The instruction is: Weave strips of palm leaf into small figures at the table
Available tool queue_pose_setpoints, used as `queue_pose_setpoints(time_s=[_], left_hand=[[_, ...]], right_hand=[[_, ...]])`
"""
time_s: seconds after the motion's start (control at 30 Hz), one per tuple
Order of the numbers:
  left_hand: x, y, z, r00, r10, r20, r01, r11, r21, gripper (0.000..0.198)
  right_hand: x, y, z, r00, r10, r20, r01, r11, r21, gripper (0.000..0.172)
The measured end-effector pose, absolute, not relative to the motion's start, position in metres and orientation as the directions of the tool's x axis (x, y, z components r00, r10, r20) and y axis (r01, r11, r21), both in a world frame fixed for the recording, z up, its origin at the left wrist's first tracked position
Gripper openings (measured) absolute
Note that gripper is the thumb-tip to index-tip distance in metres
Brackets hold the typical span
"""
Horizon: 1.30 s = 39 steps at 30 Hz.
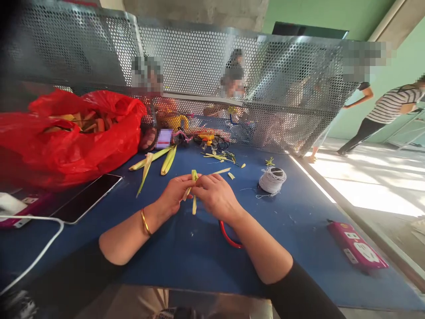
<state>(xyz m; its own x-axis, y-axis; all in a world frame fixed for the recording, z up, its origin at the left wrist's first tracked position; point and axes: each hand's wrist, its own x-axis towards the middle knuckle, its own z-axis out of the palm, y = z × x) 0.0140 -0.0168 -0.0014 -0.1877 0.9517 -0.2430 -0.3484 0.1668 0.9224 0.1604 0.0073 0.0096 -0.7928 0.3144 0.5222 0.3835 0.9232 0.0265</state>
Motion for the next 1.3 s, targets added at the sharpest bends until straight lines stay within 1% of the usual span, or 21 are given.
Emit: queue_pose_setpoints(time_s=[0.03,0.07,0.13,0.17,0.27,0.3,0.37,0.47,0.57,0.63,0.73,0.77,0.8,0.83,0.9,0.97,1.03,1.07,1.13,1.23,1.3], left_hand=[[0.015,-0.018,-0.001,-0.181,0.959,-0.219,-0.323,0.152,0.934,0.024],[0.015,-0.018,-0.001,-0.166,0.965,-0.202,-0.303,0.145,0.942,0.022],[0.015,-0.019,-0.001,-0.12,0.972,-0.202,-0.284,0.161,0.945,0.021],[0.014,-0.018,-0.001,-0.097,0.972,-0.213,-0.283,0.179,0.942,0.022],[0.013,-0.017,-0.002,-0.024,0.969,-0.245,-0.301,0.227,0.926,0.024],[0.013,-0.017,-0.002,-0.005,0.969,-0.248,-0.307,0.235,0.922,0.023],[0.013,-0.017,-0.001,0.03,0.967,-0.251,-0.311,0.248,0.917,0.021],[0.013,-0.018,-0.001,0.093,0.965,-0.244,-0.3,0.261,0.917,0.021],[0.014,-0.019,-0.003,0.078,0.975,-0.209,-0.265,0.222,0.938,0.023],[0.015,-0.018,-0.004,0.0,0.986,-0.168,-0.233,0.163,0.959,0.019],[0.014,-0.016,-0.005,-0.106,0.981,-0.163,-0.223,0.136,0.965,0.017],[0.014,-0.015,-0.005,-0.128,0.975,-0.184,-0.232,0.15,0.961,0.019],[0.013,-0.014,-0.005,-0.148,0.967,-0.207,-0.245,0.167,0.955,0.021],[0.012,-0.014,-0.005,-0.163,0.961,-0.225,-0.259,0.178,0.949,0.023],[0.011,-0.012,-0.006,-0.184,0.955,-0.233,-0.279,0.177,0.944,0.028],[0.01,-0.011,-0.008,-0.185,0.957,-0.223,-0.288,0.164,0.943,0.029],[0.01,-0.01,-0.01,-0.174,0.962,-0.212,-0.288,0.156,0.945,0.027],[0.01,-0.01,-0.01,-0.168,0.963,-0.211,-0.286,0.158,0.945,0.027],[0.01,-0.01,-0.01,-0.165,0.964,-0.21,-0.269,0.161,0.95,0.027],[0.012,-0.011,-0.009,-0.169,0.963,-0.208,-0.231,0.166,0.959,0.025],[0.013,-0.013,-0.008,-0.162,0.964,-0.21,-0.211,0.174,0.962,0.023]], right_hand=[[0.159,0.007,0.009,-0.76,0.321,0.565,0.388,0.922,-0.002,0.025],[0.158,0.008,0.008,-0.718,0.347,0.604,0.39,0.919,-0.065,0.024],[0.157,0.008,0.007,-0.616,0.446,0.649,0.378,0.89,-0.254,0.02],[0.157,0.009,0.006,-0.564,0.517,0.644,0.37,0.855,-0.362,0.017],[0.156,0.014,0.003,-0.409,0.755,0.512,0.362,0.65,-0.668,0.009],[0.156,0.016,0.002,-0.359,0.819,0.448,0.359,0.565,-0.743,0.008],[0.157,0.02,0.001,-0.298,0.895,0.331,0.346,0.424,-0.837,0.007],[0.159,0.025,0.001,-0.286,0.929,0.236,0.372,0.335,-0.866,0.01],[0.16,0.023,0.003,-0.259,0.944,0.205,0.481,0.31,-0.82,0.017],[0.159,0.02,0.006,-0.263,0.942,0.207,0.594,0.328,-0.735,0.019],[0.162,0.015,0.014,-0.34,0.912,0.231,0.76,0.411,-0.504,0.012],[0.163,0.014,0.016,-0.375,0.897,0.233,0.78,0.442,-0.443,0.016],[0.166,0.014,0.019,-0.412,0.882,0.228,0.776,0.471,-0.42,0.023],[0.168,0.014,0.022,-0.453,0.865,0.215,0.744,0.5,-0.443,0.027],[0.174,0.015,0.027,-0.545,0.823,0.157,0.608,0.517,-0.603,0.024],[0.179,0.016,0.031,-0.637,0.768,0.072,0.427,0.429,-0.796,0.019],[0.181,0.017,0.033,-0.696,0.718,0.011,0.275,0.281,-0.92,0.02],[0.18,0.018,0.033,-0.711,0.704,0.005,0.218,0.228,-0.949,0.02],[0.177,0.018,0.03,-0.703,0.709,0.054,0.139,0.212,-0.967,0.019],[0.168,0.019,0.022,-0.566,0.79,0.235,0.097,0.347,-0.933,0.013],[0.163,0.019,0.016,-0.447,0.829,0.335,0.103,0.42,-0.902,0.017]])
